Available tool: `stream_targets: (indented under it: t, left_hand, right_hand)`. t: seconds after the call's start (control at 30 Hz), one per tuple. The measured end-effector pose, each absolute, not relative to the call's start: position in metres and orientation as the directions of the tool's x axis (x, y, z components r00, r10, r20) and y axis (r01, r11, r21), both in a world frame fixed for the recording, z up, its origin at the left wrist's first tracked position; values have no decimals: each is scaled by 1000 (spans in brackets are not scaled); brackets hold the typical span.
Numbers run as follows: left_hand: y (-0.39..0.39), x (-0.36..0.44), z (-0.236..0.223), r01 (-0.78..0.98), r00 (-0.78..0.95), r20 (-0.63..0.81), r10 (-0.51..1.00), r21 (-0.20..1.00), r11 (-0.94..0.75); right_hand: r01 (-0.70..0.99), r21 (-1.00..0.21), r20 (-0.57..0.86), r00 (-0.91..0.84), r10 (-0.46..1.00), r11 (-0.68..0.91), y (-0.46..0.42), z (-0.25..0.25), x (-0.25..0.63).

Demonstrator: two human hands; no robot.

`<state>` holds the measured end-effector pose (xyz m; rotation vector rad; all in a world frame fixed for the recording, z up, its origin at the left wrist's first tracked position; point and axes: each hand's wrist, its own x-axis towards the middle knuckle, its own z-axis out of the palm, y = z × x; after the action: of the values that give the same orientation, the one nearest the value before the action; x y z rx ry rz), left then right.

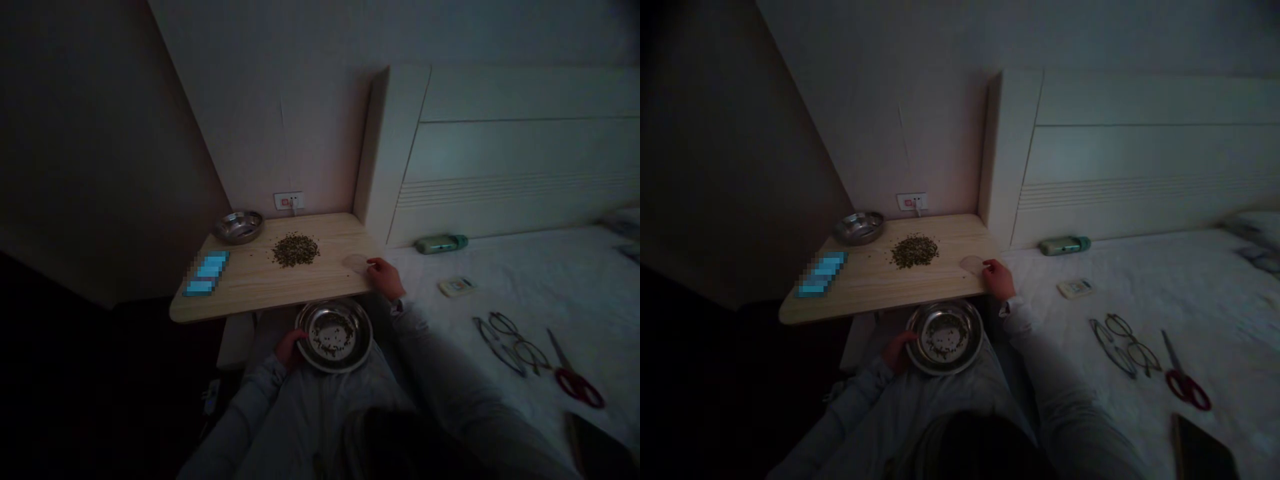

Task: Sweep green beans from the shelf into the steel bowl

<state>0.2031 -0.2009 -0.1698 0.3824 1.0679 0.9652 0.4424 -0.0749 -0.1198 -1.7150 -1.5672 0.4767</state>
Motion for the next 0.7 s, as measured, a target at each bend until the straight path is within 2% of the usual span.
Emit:
stream_targets:
  t: [0.2, 0.37, 0.43, 0.57, 0.7]
  left_hand:
    - [-197, 217, -162, -505, 213, -558, 802, 640, 579]
    - [-191, 226, -165, -583, 226, -535, 814, 596, 553]
    - [-192, 224, -167, -587, 230, -541, 809, 586, 559]
    - [-198, 209, -172, -547, 223, -578, 785, 592, 591]
    - [-206, 192, -178, -594, 86, -513, 854, 662, 457]
  right_hand:
    - [620, -776, 152, 7, 988, 115, -109, -118, 434]
    - [447, -877, 103, -182, 978, 175, -124, -117, 427]
    - [386, -908, 105, -170, 980, 164, -120, -116, 428]
    - [353, -924, 146, -27, 989, 146, -94, -115, 427]
    - [390, -909, 203, 108, 973, 147, -57, -119, 406]
